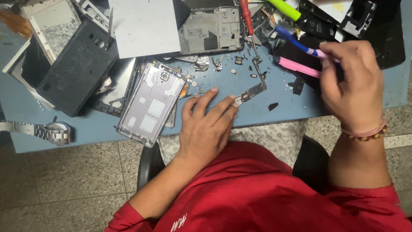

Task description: The person disassembles a smartphone at a cluttered workbench. They pry the back cover off with a screwdriver, brush debris from the frame with a toothbrush, then use a utility knife to separate the display and cut the flex cable free from the phone body.

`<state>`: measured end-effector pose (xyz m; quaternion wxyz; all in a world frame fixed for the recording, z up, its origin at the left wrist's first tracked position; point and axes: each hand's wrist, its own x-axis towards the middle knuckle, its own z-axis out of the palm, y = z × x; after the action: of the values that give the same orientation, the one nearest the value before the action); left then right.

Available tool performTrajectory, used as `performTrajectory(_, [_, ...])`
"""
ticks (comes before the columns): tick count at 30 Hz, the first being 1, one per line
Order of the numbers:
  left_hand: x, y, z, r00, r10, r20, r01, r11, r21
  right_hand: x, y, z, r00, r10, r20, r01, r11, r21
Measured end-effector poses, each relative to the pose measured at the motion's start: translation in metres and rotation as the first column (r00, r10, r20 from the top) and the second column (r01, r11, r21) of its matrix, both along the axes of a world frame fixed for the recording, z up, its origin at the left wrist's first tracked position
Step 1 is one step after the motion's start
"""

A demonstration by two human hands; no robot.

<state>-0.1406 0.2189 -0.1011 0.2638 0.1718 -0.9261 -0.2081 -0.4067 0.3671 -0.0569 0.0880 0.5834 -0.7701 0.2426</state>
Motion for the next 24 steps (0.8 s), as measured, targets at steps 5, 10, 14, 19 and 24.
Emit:
performTrajectory(5, [0.002,-0.001,-0.001,0.999,-0.029,0.023,0.029,0.999,0.02,0.022,-0.01,0.0,0.993,0.007,0.12,-0.012,0.999,0.042])
performTrajectory(10, [0.002,-0.001,-0.001,0.999,-0.029,0.018,0.028,0.999,0.038,0.039,-0.026,0.0,0.95,0.138,0.281,-0.158,0.986,0.049])
performTrajectory(14, [0.002,-0.001,0.002,0.999,-0.028,0.027,0.027,0.999,0.043,0.046,-0.047,-0.003,0.944,0.191,0.268,-0.213,0.975,0.056])
performTrajectory(19, [0.003,-0.003,0.004,0.998,-0.064,-0.012,0.065,0.997,0.052,0.049,-0.065,-0.001,0.962,0.217,0.167,-0.239,0.963,0.124])
performTrajectory(24, [0.003,-0.004,0.002,0.996,-0.088,-0.001,0.088,0.995,0.048,0.049,-0.071,0.004,0.962,0.225,0.153,-0.249,0.956,0.157])
